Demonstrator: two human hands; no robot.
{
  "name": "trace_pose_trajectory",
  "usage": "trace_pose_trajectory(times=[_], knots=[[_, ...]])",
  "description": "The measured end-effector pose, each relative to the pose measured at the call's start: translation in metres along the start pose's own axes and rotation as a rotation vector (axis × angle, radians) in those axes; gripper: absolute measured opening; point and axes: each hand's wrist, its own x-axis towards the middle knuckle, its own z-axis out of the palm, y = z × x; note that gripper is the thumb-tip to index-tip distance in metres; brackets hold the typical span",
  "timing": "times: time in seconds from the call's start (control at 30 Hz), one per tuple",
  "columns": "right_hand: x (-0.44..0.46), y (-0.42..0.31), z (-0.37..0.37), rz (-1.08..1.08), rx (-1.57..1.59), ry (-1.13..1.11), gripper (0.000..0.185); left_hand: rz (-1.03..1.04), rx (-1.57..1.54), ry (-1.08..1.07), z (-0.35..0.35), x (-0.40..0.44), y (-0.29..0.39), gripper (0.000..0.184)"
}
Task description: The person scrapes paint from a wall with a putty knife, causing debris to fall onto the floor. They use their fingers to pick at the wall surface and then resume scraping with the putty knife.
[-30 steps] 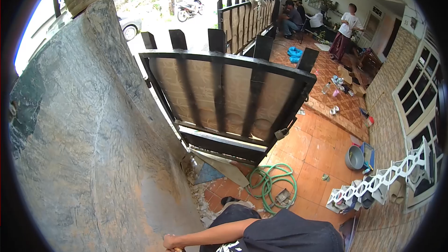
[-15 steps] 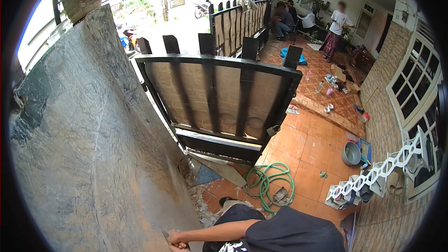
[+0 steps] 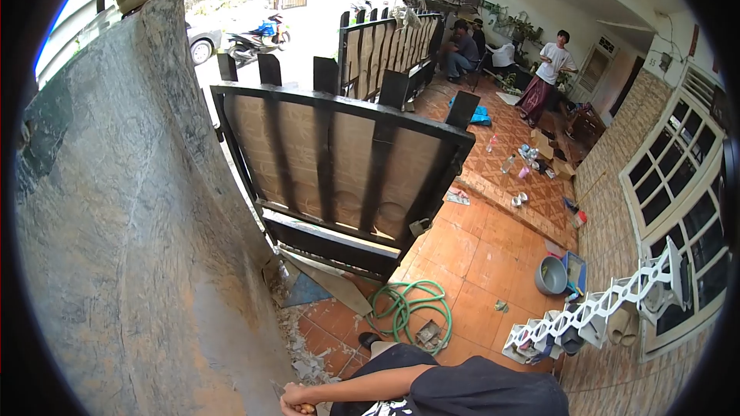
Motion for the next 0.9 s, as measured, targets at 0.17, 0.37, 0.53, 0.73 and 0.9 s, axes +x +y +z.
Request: trace_pose_trajectory(times=[0.17, 0.37, 0.53, 0.73, 0.9], knots=[[0.016, 0.027, -0.031, -0.070, 0.095, -0.172, 0.016, -0.080, 0.039, -0.288, -0.054, 0.075, -0.024, 0.046], [0.007, 0.016, -0.096, -0.081, 0.190, -0.415, 0.024, -0.215, -0.283, -0.650, -0.006, 0.052, -0.031, 0.041], [-0.011, 0.021, -0.126, -0.119, 0.104, -0.465, 0.024, 0.103, -0.059, 0.009, 0.056, 0.019, -0.059, 0.035], [-0.027, 0.032, -0.153, -0.134, 0.045, -0.474, 0.024, 0.070, -0.090, -0.020, 0.101, 0.022, -0.091, 0.037], [-0.040, 0.040, -0.170, -0.145, 0.002, -0.480, 0.024, 0.069, -0.082, -0.016, 0.119, 0.018, -0.105, 0.040]])
